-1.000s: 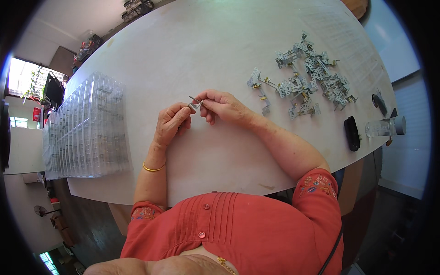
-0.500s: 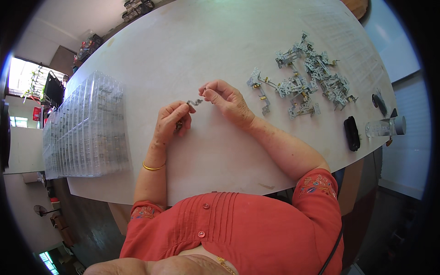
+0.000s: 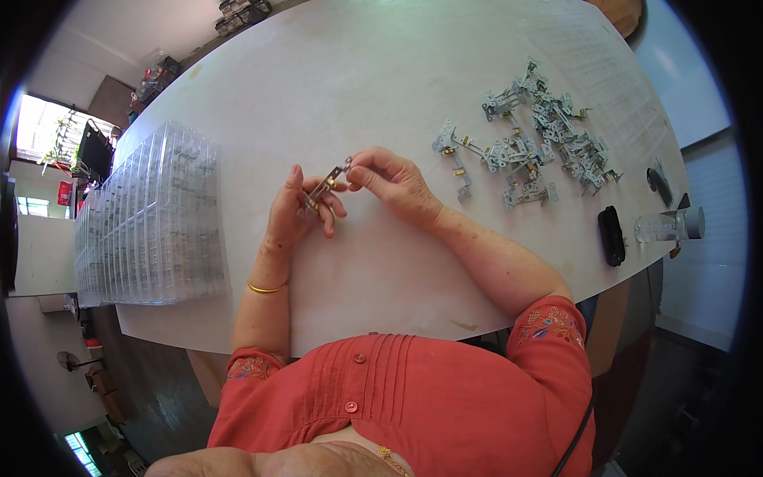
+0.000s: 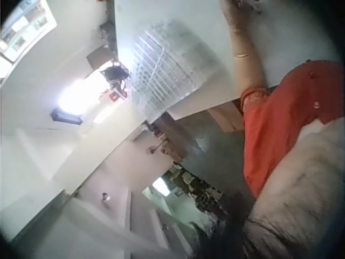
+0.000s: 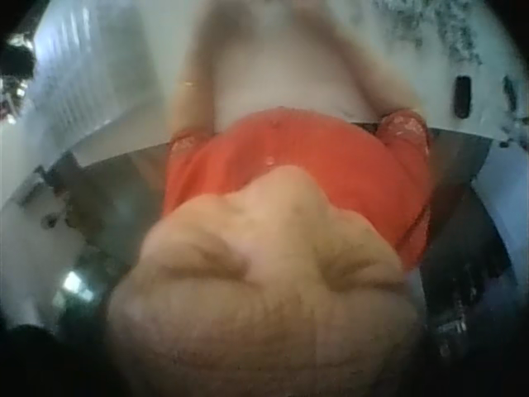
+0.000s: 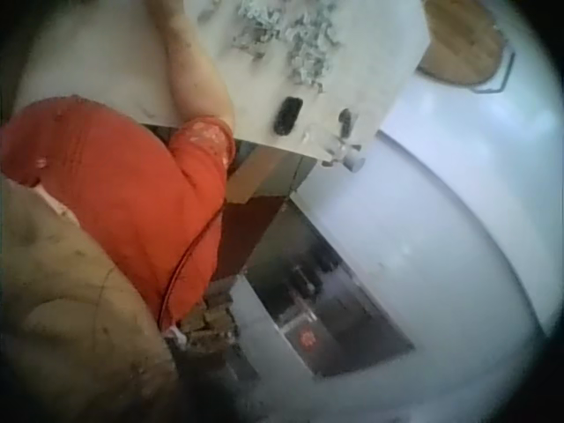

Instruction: The person assembles metal components by inserting small pins into metal brackets by hand and places the assembled pieces into the compartments of a plastic organizer tray.

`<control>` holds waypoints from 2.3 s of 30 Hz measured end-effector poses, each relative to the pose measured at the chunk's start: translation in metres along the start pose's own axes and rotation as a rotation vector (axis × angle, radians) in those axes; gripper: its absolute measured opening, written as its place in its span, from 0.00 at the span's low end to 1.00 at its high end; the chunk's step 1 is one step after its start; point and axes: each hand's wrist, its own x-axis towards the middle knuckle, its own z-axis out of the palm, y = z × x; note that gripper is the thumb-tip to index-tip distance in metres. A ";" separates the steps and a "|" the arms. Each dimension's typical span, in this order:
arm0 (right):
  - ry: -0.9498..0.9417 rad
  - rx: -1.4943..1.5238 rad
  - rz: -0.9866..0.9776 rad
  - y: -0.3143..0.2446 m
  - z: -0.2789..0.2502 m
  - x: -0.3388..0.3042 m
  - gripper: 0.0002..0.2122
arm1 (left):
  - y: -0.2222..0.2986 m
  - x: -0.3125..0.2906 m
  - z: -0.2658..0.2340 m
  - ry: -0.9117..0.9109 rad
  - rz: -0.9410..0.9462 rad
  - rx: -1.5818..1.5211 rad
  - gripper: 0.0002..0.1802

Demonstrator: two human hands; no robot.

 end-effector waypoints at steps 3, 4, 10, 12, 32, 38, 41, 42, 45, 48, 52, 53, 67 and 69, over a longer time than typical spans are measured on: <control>0.170 0.228 0.115 -0.003 -0.001 0.002 0.04 | -0.004 0.005 -0.004 -0.038 0.122 -0.200 0.21; 0.171 0.228 0.113 -0.002 -0.003 0.003 0.04 | -0.006 0.006 0.000 0.030 0.271 -0.021 0.22; 0.180 0.357 0.175 -0.001 -0.004 0.004 0.05 | -0.012 0.010 0.013 0.097 0.535 0.293 0.20; 0.141 0.301 0.205 0.000 -0.003 0.004 0.06 | -0.013 0.011 0.008 0.089 0.535 0.301 0.19; 0.078 -0.234 0.095 -0.010 0.018 -0.008 0.07 | -0.015 0.004 0.005 0.258 0.316 0.463 0.13; 0.040 -0.313 0.041 -0.009 0.018 -0.008 0.06 | -0.017 0.004 0.005 0.300 0.392 0.547 0.11; 0.050 -0.317 0.061 -0.009 0.017 -0.008 0.06 | -0.016 0.005 0.007 0.352 0.467 0.635 0.10; 0.053 -0.298 0.072 -0.009 0.017 -0.008 0.06 | -0.016 0.006 0.008 0.352 0.467 0.635 0.10; 0.047 -0.277 0.112 -0.009 0.016 -0.007 0.05 | -0.016 0.005 0.008 0.365 0.520 0.686 0.09; 0.059 -0.241 0.102 -0.010 0.017 -0.008 0.05 | -0.016 0.005 0.007 0.372 0.507 0.701 0.09; 0.040 -0.257 0.098 -0.008 0.016 -0.007 0.05 | -0.017 0.005 0.006 0.387 0.524 0.717 0.09; 0.040 -0.248 0.100 -0.008 0.016 -0.007 0.05 | -0.017 0.006 0.006 0.387 0.534 0.722 0.08; 0.039 -0.165 0.086 -0.009 0.019 -0.010 0.07 | -0.021 0.010 0.010 0.358 0.677 0.929 0.07; -0.011 -0.212 0.067 -0.008 0.018 -0.010 0.08 | -0.020 0.010 0.011 0.347 0.695 0.939 0.08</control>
